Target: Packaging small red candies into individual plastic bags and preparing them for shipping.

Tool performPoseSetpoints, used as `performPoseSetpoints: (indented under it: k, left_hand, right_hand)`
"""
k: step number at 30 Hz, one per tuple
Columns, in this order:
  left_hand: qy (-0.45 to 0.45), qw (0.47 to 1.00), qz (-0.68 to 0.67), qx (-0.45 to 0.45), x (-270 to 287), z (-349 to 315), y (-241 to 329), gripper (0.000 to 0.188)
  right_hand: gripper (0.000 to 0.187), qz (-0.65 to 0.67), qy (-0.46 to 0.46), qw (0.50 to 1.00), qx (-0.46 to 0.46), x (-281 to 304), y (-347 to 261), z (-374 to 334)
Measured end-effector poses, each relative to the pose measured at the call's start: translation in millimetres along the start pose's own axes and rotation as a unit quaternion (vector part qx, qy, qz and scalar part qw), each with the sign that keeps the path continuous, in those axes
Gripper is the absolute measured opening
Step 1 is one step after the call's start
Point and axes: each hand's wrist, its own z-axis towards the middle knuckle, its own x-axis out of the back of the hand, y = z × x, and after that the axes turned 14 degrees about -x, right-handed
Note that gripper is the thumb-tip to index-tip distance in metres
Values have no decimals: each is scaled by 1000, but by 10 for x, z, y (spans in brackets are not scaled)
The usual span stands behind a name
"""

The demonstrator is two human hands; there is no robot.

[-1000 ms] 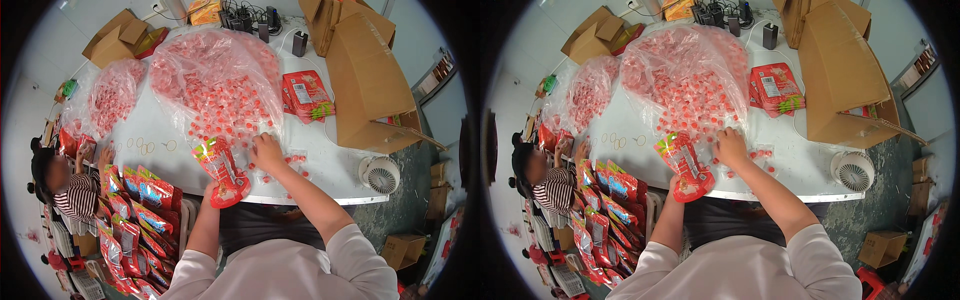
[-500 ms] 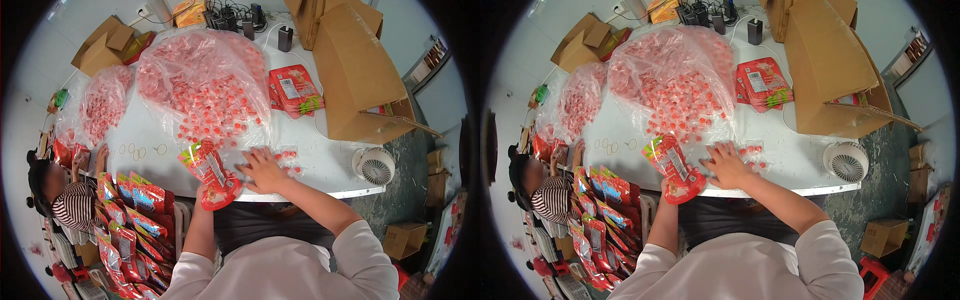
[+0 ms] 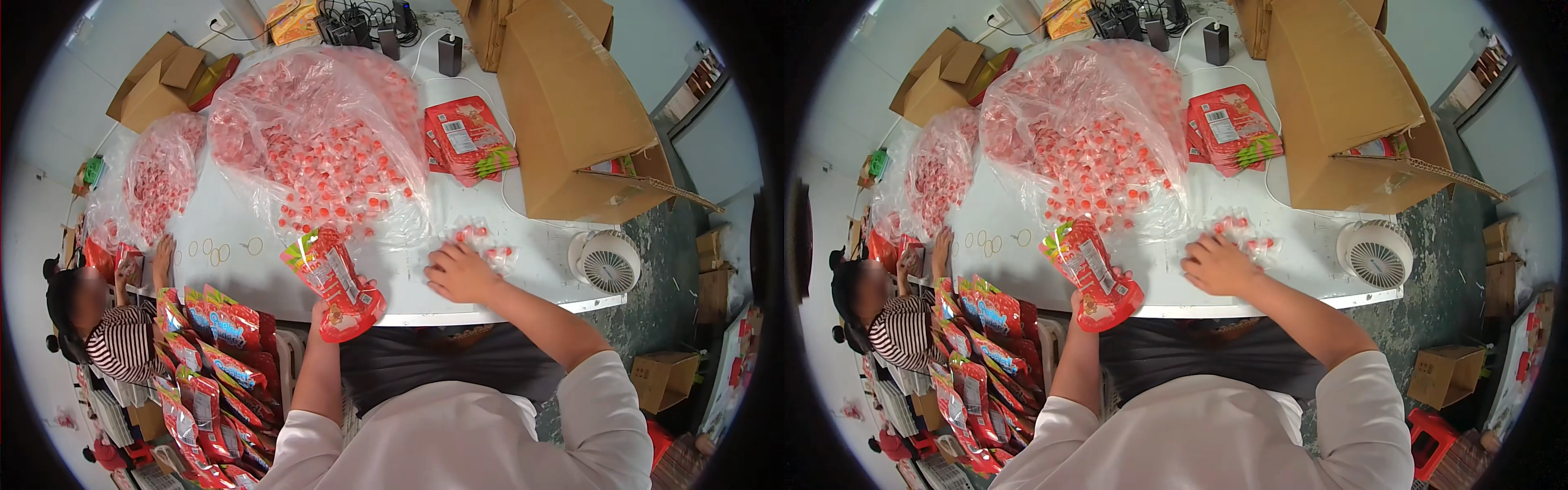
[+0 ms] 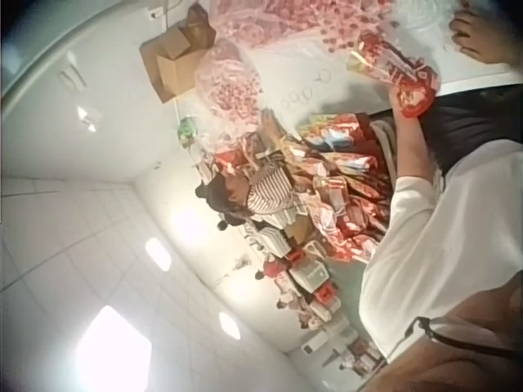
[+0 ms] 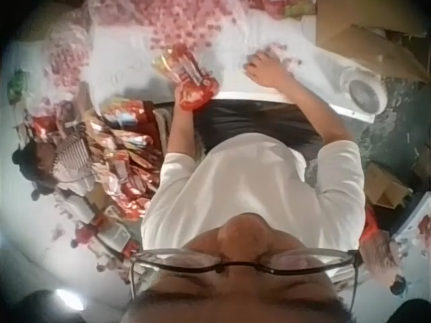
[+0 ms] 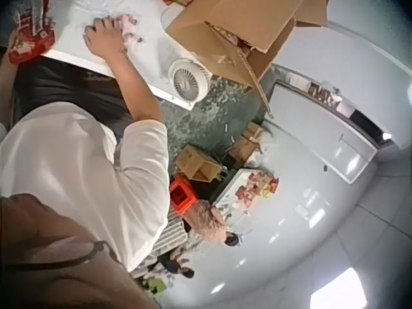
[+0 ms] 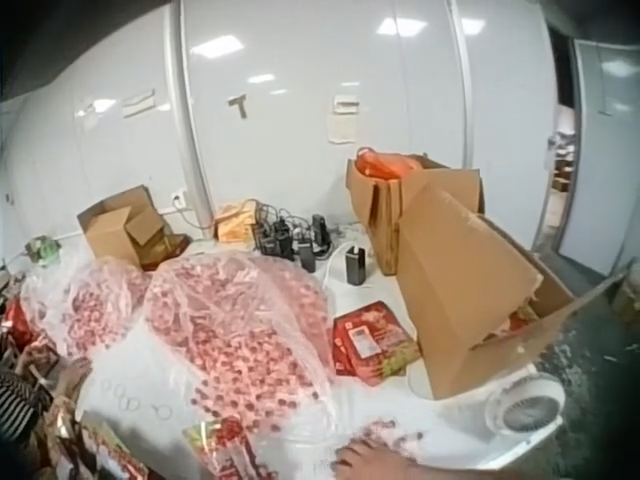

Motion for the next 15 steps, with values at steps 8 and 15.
performPoseSetpoints:
  k: [8,15]
  left_hand:
    - [44,996,80,4,20,-74,4,77]
    - [59,918,379,100,-842,239,-73,70]
  right_hand:
    - [11,-29,94,993,-63,-197,447,-9]
    - [13,398,151,816,-392,194,462,183]
